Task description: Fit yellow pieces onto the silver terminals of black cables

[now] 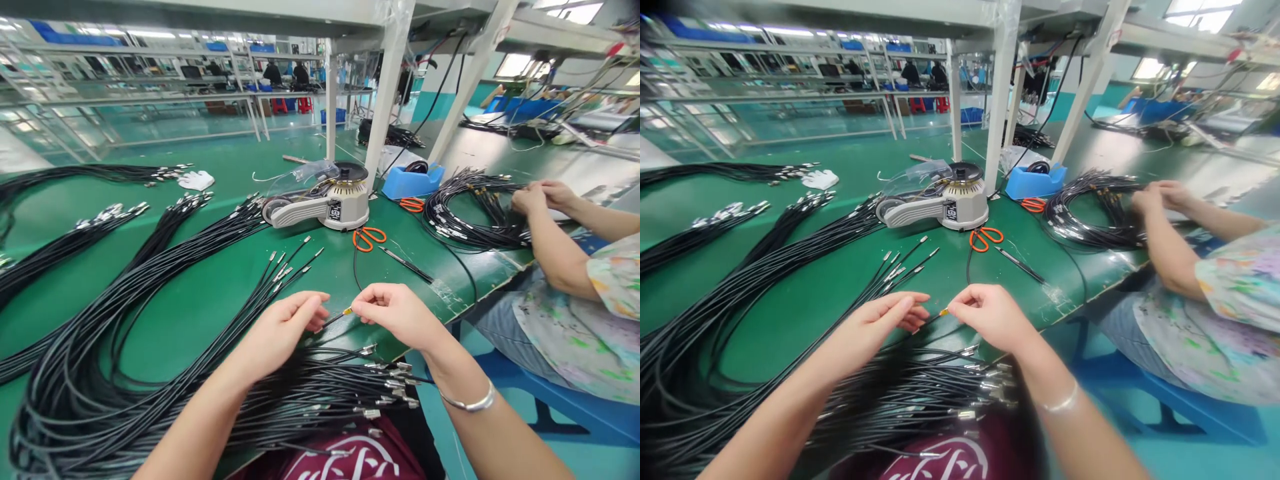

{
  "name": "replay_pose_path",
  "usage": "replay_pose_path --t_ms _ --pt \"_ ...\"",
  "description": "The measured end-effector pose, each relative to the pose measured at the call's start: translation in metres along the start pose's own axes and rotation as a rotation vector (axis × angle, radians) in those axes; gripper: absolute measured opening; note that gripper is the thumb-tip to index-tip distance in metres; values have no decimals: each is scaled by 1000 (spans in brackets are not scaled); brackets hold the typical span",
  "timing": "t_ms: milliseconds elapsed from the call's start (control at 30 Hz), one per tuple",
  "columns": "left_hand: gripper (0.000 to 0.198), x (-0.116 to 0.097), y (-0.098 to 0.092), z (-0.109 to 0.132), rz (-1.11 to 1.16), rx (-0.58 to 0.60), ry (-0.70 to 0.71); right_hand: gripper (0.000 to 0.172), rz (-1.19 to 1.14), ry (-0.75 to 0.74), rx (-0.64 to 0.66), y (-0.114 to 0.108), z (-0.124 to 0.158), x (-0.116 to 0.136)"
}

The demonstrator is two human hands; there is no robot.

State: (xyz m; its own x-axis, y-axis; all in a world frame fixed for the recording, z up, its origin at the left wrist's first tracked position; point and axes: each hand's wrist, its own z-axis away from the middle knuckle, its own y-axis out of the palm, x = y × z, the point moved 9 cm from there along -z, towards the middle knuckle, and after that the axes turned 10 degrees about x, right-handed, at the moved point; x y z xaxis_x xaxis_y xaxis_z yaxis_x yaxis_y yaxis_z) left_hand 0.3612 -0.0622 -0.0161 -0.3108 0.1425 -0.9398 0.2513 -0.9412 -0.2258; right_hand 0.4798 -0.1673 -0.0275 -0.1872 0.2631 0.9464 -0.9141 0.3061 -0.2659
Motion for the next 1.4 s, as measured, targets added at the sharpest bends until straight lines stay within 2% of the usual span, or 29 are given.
replay_pose_path --t_ms 100,267,500,767,1067,1267,1400 --pt "30 8 -6 7 -164 18 -35 20 -21 2 16 1 -2 -5" --pt "24 15 9 7 -278 94 -58 21 22 11 5 -2 2 -7" --pt "21 -4 25 -4 -357 35 25 23 26 58 -46 -4 10 -11" --pt "24 -5 32 -10 -407 27 19 20 -1 78 -44 -3 12 -11" --pt "26 -6 39 -17 -538 147 -12 17 -37 92 1 0 10 -18" --pt "27 -4 39 -18 -505 164 -26 16 -87 79 -14 -1 9 -20" --pt "28 1 43 -20 -417 269 -53 17 -152 93 15 2 9 -20"
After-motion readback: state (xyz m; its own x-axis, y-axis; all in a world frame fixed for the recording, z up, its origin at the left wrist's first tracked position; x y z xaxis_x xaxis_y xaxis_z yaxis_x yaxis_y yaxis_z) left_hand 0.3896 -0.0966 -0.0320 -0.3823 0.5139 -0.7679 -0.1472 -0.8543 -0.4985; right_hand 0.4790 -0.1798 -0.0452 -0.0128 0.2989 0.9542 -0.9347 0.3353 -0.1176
